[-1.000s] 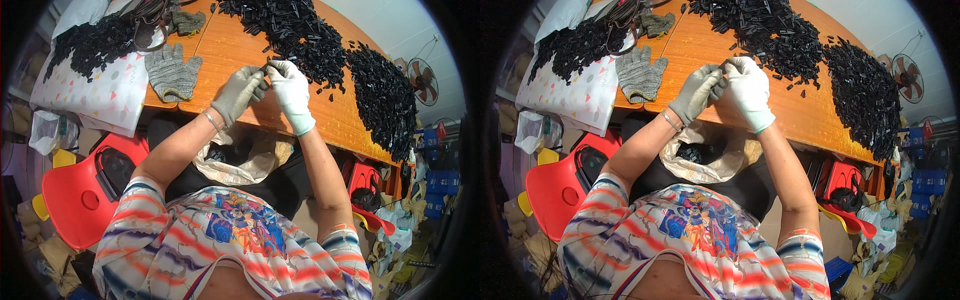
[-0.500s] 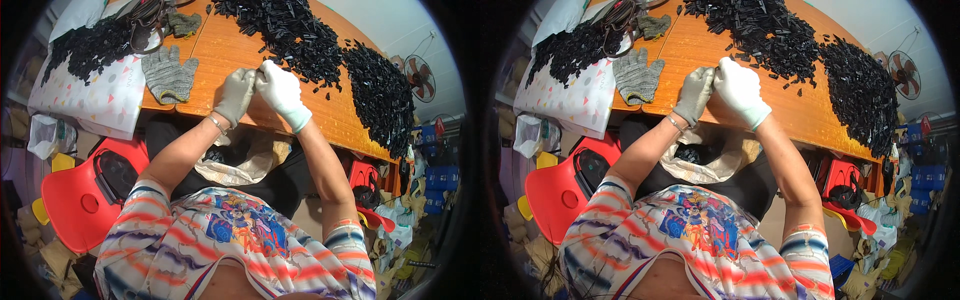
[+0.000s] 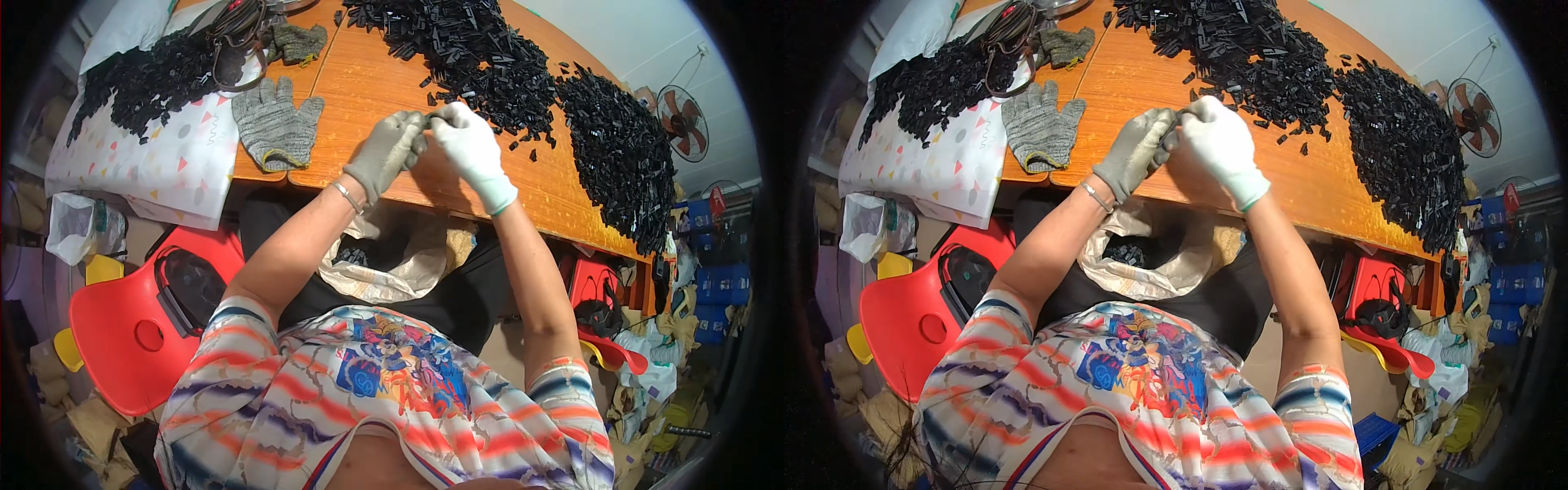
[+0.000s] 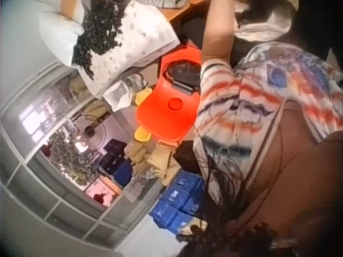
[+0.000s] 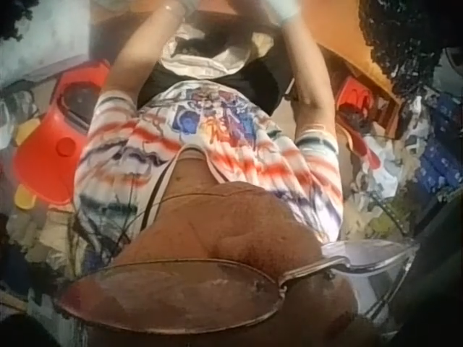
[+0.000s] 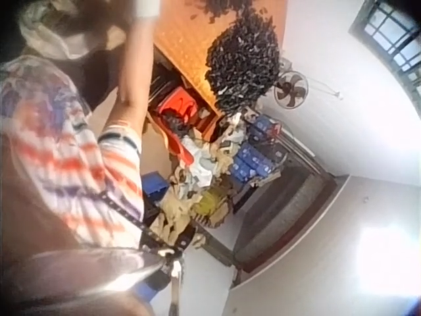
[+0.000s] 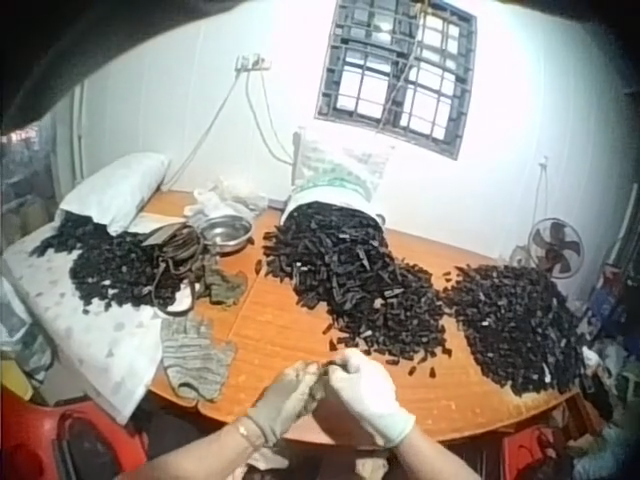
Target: Assembling and sorting small black plastic hardware components at a workbench into a cloth bag.
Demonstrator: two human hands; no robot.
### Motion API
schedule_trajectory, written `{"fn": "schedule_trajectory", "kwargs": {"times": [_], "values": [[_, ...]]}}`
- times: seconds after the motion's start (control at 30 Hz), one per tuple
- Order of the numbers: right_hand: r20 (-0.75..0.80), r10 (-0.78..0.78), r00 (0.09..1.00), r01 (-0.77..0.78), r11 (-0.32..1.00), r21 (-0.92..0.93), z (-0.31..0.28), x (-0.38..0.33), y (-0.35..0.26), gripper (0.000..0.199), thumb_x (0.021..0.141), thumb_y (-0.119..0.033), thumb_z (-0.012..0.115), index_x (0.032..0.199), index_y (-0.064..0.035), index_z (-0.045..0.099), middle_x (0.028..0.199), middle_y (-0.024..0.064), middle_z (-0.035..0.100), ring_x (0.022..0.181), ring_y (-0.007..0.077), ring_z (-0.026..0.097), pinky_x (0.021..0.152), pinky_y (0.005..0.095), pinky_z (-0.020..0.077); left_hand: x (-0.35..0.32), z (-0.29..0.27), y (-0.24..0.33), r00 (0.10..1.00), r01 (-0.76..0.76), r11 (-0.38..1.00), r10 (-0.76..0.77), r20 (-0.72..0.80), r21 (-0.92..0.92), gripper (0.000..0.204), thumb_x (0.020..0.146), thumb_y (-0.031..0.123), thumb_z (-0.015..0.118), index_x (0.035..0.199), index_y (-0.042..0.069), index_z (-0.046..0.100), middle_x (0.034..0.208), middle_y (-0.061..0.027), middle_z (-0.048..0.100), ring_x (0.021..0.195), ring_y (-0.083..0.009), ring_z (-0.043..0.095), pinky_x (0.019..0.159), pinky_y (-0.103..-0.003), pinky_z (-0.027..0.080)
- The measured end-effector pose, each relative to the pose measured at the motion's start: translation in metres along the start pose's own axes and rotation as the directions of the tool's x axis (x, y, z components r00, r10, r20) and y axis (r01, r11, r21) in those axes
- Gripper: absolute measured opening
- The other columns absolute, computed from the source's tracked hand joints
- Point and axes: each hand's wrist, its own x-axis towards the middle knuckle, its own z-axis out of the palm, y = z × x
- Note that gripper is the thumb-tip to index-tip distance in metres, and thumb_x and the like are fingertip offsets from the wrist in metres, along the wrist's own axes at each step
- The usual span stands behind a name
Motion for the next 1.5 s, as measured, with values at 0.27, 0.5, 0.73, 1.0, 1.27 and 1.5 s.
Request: {"fn": "schedule_trajectory", "kwargs": {"times": [0.27,0.5,0.73,1.0,1.27,1.5], "values": [[0.218,0.108,0.970,-0.217,0.787,0.578,-0.025,-0.013,0.007,0.022,0.088,-0.023,0.062,0.090,-0.0021,0.066,0.075,0.0010,0.061,0.064,0.0066,0.054,0.057,0.0221,0.0426,-0.005,-0.012,-0.011,0.999,0.042,0.990,-0.046,-0.027,-0.133,0.020,0.099,0.019,0.047,0.112,0.005,0.052,0.073,0.0010,0.054,0.051,-0.0013,0.040,0.042,-0.014,0.030],[0.301,0.040,0.953,-0.250,0.666,0.703,-0.010,-0.034,0.008,0.019,0.089,-0.024,0.063,0.089,-0.0047,0.062,0.077,0.0009,0.060,0.066,0.0070,0.053,0.058,0.0213,0.0400,-0.025,0.007,-0.008,0.994,0.090,0.976,-0.074,0.085,-0.197,0.026,0.100,0.022,0.046,0.119,0.005,0.050,0.079,0.0006,0.058,0.050,0.0008,0.032,0.043,-0.012,0.026],[0.466,0.095,0.880,-0.322,0.841,0.436,0.006,-0.045,0.005,0.023,0.087,-0.026,0.066,0.077,-0.0057,0.062,0.061,-0.0016,0.056,0.054,0.0065,0.049,0.048,0.0219,0.0382,-0.081,-0.014,-0.025,0.975,0.162,0.972,-0.131,0.181,-0.172,0.027,0.101,0.019,0.040,0.122,0.005,0.047,0.074,0.0015,0.051,0.051,-0.0009,0.035,0.043,-0.015,0.027],[-0.063,-0.181,0.981,0.152,0.935,-0.321,0.020,0.031,0.027,0.023,0.085,-0.030,0.062,0.088,-0.0081,0.068,0.085,0.0154,0.068,0.079,0.0320,0.065,0.070,0.0405,0.0504,-0.125,-0.042,-0.027,0.934,-0.357,0.243,0.089,0.346,0.902,0.046,0.085,0.020,0.064,0.127,0.007,0.053,0.109,-0.0128,0.065,0.102,-0.0294,0.061,0.081,-0.040,0.051],[-0.129,-0.280,0.951,0.161,0.809,-0.566,0.042,0.072,0.045,0.018,0.082,-0.024,0.061,0.086,-0.0061,0.063,0.091,0.0185,0.062,0.082,0.0373,0.063,0.071,0.0447,0.0501,0.038,-0.030,0.040,0.850,-0.295,0.007,0.458,0.260,0.955,0.031,0.090,0.023,0.055,0.118,0.010,0.058,0.105,-0.0139,0.063,0.095,-0.0315,0.062,0.082,-0.043,0.050],[-0.153,-0.255,0.955,0.128,0.816,-0.563,0.035,0.073,0.044,0.014,0.082,-0.018,0.058,0.086,-0.0064,0.064,0.096,0.0212,0.059,0.087,0.0368,0.062,0.074,0.0443,0.0504,0.166,0.003,0.046,0.790,-0.375,-0.371,0.352,0.502,0.850,0.043,0.088,0.025,0.057,0.130,0.020,0.052,0.133,-0.0067,0.049,0.122,-0.0276,0.048,0.096,-0.043,0.046]]}}
